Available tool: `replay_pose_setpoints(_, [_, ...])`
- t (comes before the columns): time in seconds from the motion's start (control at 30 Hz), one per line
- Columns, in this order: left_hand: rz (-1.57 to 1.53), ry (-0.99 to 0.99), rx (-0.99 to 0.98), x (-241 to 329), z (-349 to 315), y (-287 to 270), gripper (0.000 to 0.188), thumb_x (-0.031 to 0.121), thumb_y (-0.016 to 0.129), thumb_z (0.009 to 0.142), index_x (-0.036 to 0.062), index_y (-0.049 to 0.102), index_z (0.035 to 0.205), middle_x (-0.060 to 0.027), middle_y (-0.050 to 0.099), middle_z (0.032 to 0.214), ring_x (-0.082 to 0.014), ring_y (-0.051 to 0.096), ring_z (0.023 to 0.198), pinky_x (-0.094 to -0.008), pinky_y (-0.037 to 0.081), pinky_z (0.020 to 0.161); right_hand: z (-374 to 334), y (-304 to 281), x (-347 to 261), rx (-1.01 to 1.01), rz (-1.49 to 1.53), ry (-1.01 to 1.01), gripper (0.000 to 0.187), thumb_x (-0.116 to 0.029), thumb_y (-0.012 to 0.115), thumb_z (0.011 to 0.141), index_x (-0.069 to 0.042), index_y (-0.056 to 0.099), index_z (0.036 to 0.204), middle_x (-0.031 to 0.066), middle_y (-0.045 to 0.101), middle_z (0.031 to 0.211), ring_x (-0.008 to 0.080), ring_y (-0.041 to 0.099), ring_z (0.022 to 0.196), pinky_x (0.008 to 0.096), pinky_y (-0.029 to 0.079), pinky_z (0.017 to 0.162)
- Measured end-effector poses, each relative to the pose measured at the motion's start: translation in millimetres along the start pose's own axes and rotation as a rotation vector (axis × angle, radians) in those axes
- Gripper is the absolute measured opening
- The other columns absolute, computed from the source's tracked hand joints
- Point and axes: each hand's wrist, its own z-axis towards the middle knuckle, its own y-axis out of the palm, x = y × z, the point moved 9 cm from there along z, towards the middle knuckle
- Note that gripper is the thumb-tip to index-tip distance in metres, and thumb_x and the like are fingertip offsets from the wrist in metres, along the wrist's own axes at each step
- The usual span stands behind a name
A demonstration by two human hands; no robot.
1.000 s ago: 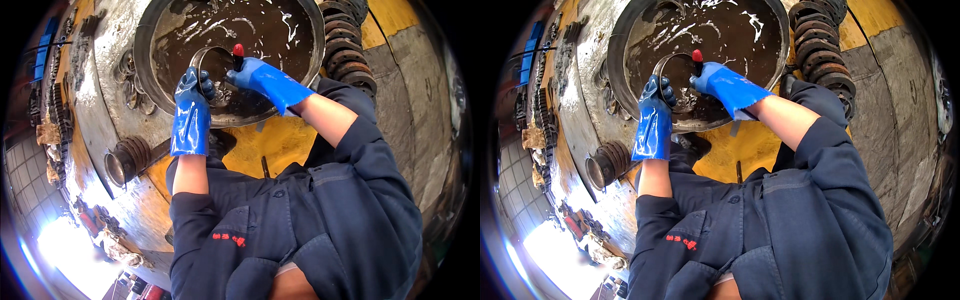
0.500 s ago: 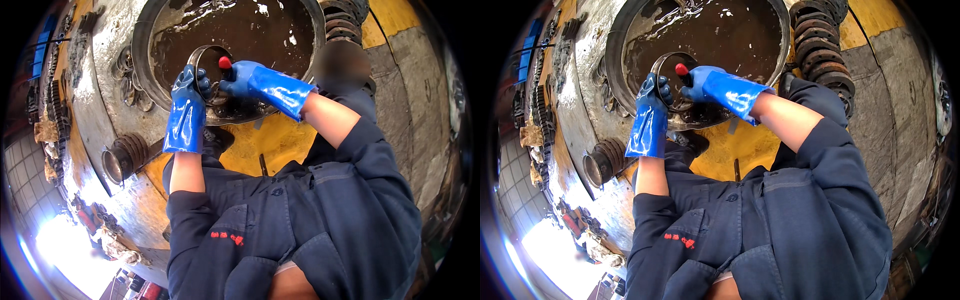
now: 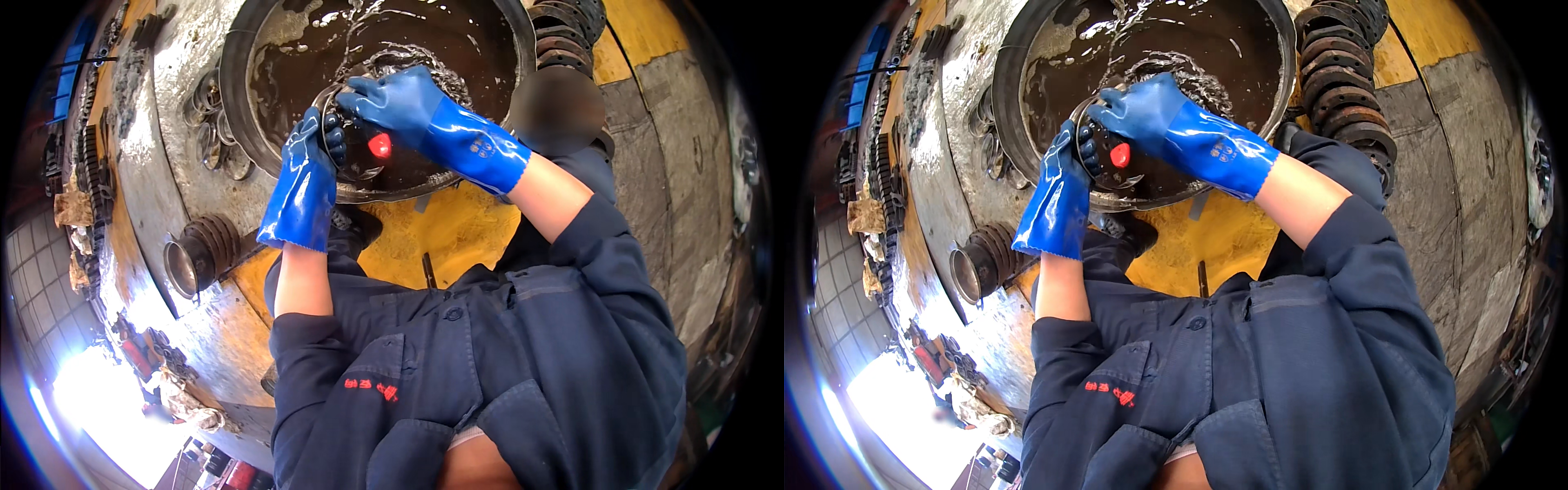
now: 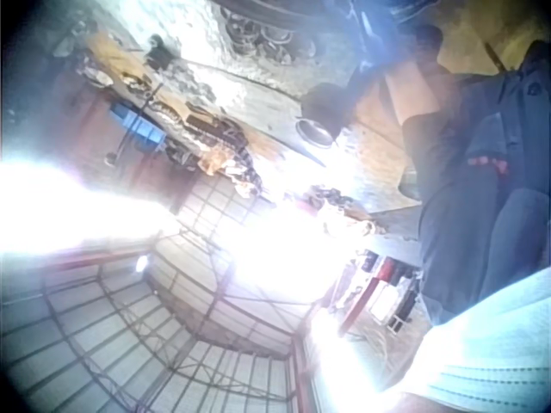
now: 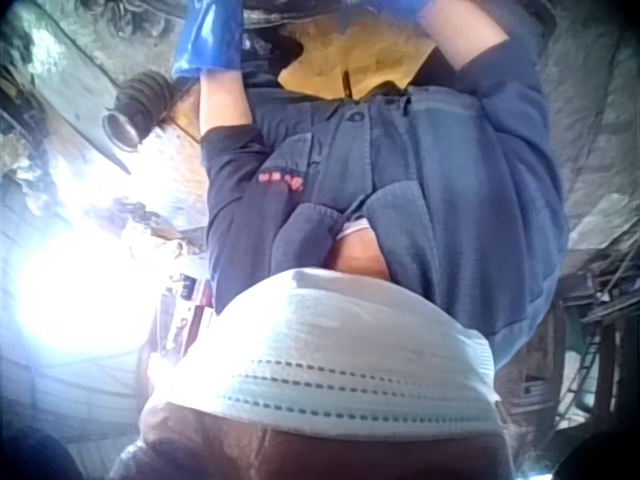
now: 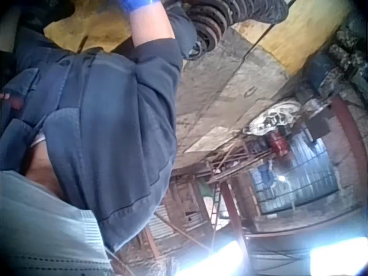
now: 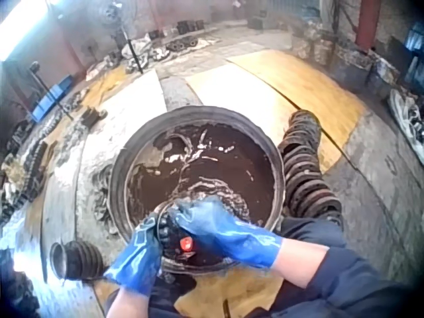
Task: The person scrubs metal rings with a brush inside a bucket of dark liquid, then places the cleaned rings on a nearby metal surface. The person repeats this process for multiple rings throughout the clip.
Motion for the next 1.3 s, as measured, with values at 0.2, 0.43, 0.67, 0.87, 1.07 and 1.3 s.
replay_pose_setpoints(0.2, [0.060, 0.107, 0.009, 7.8, -9.8, 6.3, 0.034, 0.037, 0.058, 0.108, 0.0072, 0.066, 0.094, -0.0040, 0.061, 0.069, -0.0156, 0.052, 0.056, -0.0311, 0.041, 0.051, -21.8, 45.5, 43.3, -0.540, 0.367, 0.789, 0.034, -0.036, 0.070, 0.095, -0.014, 0.076, 0.120, 0.0127, 0.078, 0.111, 0.0332, 0.074, 0.104, 0.0425, 0.058, 0.092])
replay_pose_setpoints(0.43, [0.159, 0.247, 0.114, 18.1, -24.8, 20.6, 0.034, 0.037, 0.058, 0.109, 0.0075, 0.066, 0.094, -0.0034, 0.061, 0.069, -0.0147, 0.053, 0.057, -0.0309, 0.042, 0.052, -58.3, 84.2, 37.9, -0.655, 0.928, 1.016, 0.051, -0.051, 0.070, 0.093, -0.006, 0.077, 0.116, 0.0162, 0.078, 0.108, 0.0262, 0.074, 0.099, 0.0389, 0.055, 0.092])
replay_pose_setpoints(0.67, [0.108, 0.128, 0.018, 10.5, -13.4, 15.3, 0.036, 0.040, 0.061, 0.108, 0.0077, 0.065, 0.095, -0.0025, 0.061, 0.071, -0.0146, 0.053, 0.058, -0.0313, 0.042, 0.051, -13.7, 14.0, 32.7, -0.164, 0.607, 0.644, 0.037, -0.037, 0.071, 0.095, -0.017, 0.074, 0.125, 0.0131, 0.078, 0.113, 0.0268, 0.076, 0.095, 0.0365, 0.059, 0.085])
replay_pose_setpoints(0.87, [0.087, 0.119, 0.030, 6.6, -11.3, 13.3, 0.035, 0.041, 0.062, 0.108, 0.0079, 0.065, 0.095, -0.0028, 0.061, 0.072, -0.0152, 0.053, 0.058, -0.0314, 0.041, 0.051, 2.6, 13.5, 23.7, -0.228, -0.002, 0.316, 0.029, -0.024, 0.068, 0.096, -0.019, 0.072, 0.124, 0.0097, 0.077, 0.111, 0.0330, 0.075, 0.101, 0.0408, 0.062, 0.083])
replay_pose_setpoints(1.07, [0.082, 0.123, 0.057, 11.9, -8.7, 11.5, 0.035, 0.041, 0.062, 0.108, 0.0081, 0.065, 0.096, -0.0031, 0.061, 0.074, -0.0157, 0.053, 0.058, -0.0315, 0.040, 0.051, -42.9, 66.1, 59.6, -0.624, 0.700, 0.992, 0.043, -0.045, 0.069, 0.097, -0.012, 0.075, 0.123, 0.0117, 0.078, 0.107, 0.0260, 0.075, 0.097, 0.0407, 0.057, 0.088])
replay_pose_setpoints(1.3, [0.075, 0.106, 0.065, 13.1, -8.3, 11.1, 0.035, 0.041, 0.062, 0.107, 0.0083, 0.065, 0.096, -0.0035, 0.061, 0.075, -0.0163, 0.053, 0.058, -0.0316, 0.040, 0.050, -71.8, 85.0, 18.6, -0.453, 1.572, 1.206, 0.040, -0.038, 0.072, 0.098, 0.001, 0.077, 0.106, 0.0096, 0.075, 0.097, 0.0156, 0.068, 0.085, 0.0316, 0.054, 0.076])
